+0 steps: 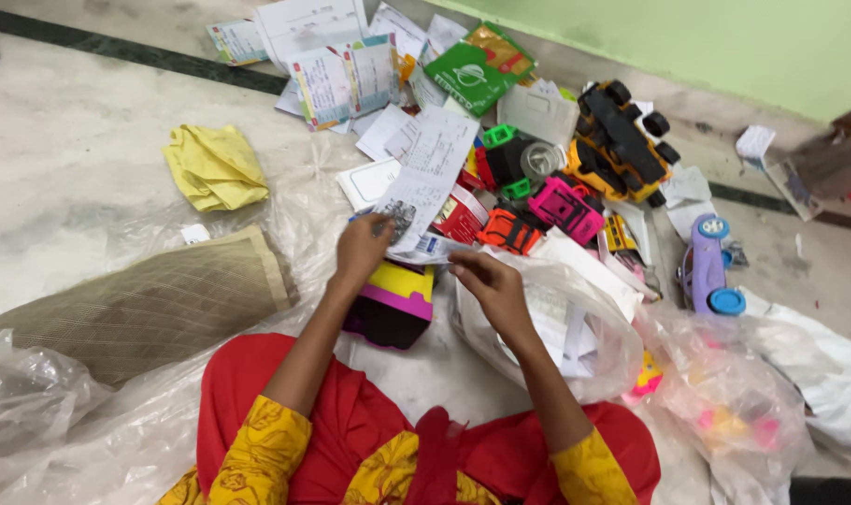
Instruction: The person sits on the floor and sorts through a pile of loose papers, receipts, and small boxes. They pick up items, fold some papers, and place them into a clear plastic bag. The person continues to organize the items by hand throughout the clip.
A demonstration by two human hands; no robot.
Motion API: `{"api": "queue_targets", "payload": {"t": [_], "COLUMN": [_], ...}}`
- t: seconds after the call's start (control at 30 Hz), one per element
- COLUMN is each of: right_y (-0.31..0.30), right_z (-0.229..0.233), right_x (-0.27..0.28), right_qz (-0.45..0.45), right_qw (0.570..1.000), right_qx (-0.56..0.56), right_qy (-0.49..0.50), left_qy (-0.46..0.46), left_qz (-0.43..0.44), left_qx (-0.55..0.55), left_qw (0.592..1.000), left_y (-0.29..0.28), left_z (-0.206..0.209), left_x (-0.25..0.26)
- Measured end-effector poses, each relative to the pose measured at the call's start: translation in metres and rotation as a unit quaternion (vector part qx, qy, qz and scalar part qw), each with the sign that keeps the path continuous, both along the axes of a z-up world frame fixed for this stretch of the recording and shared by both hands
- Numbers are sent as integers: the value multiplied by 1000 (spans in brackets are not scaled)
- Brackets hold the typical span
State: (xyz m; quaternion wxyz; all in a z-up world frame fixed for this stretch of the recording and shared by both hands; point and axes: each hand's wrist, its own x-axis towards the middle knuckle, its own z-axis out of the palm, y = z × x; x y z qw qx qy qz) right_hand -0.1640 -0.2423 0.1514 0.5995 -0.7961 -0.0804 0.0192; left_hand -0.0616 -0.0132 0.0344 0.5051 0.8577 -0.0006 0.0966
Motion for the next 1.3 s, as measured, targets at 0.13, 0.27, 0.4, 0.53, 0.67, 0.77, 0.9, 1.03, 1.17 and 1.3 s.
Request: {"api": "queue_targets", "payload": {"t": [0.13, 0.27, 0.4, 0.53, 0.67, 0.77, 0.9, 1.03, 1.17, 1.3], "right_y": [22, 25, 18, 14, 14, 13, 13, 23, 42, 51], "right_z": [-43, -95, -155, -190, -203, -199, -187, -171, -137, -120], "right_x": [70, 135, 181, 207, 213, 213, 200, 194, 169, 144], "right_qz": [43, 70, 78, 107, 113, 121, 34, -59, -22, 20], "right_qw": [978, 900, 817, 746, 796, 850, 939, 981, 966, 919], "right_qx": [-180, -415, -536, -620, -570, -490, -342, -130, 136, 306], "right_qy": [-96, -113, -196, -217, -171, -154, 31, 134, 220, 247], "left_qy": [120, 130, 212, 195, 177, 194, 156, 200, 195, 181], "left_qz": [55, 57, -3, 15, 32, 40, 41, 97, 28, -77], "left_qx": [56, 53, -47, -67, -98, -161, -451, -651, -644, -637], "left_qw": [990, 988, 976, 978, 979, 967, 878, 726, 739, 745], "left_y": [42, 49, 29, 18, 18, 19, 25, 24, 6, 8], "left_z": [-54, -110, -132, -147, -161, -153, -128, -143, -187, -157], "left_x": [37, 69, 85, 90, 97, 97, 97, 103, 109, 100]}}
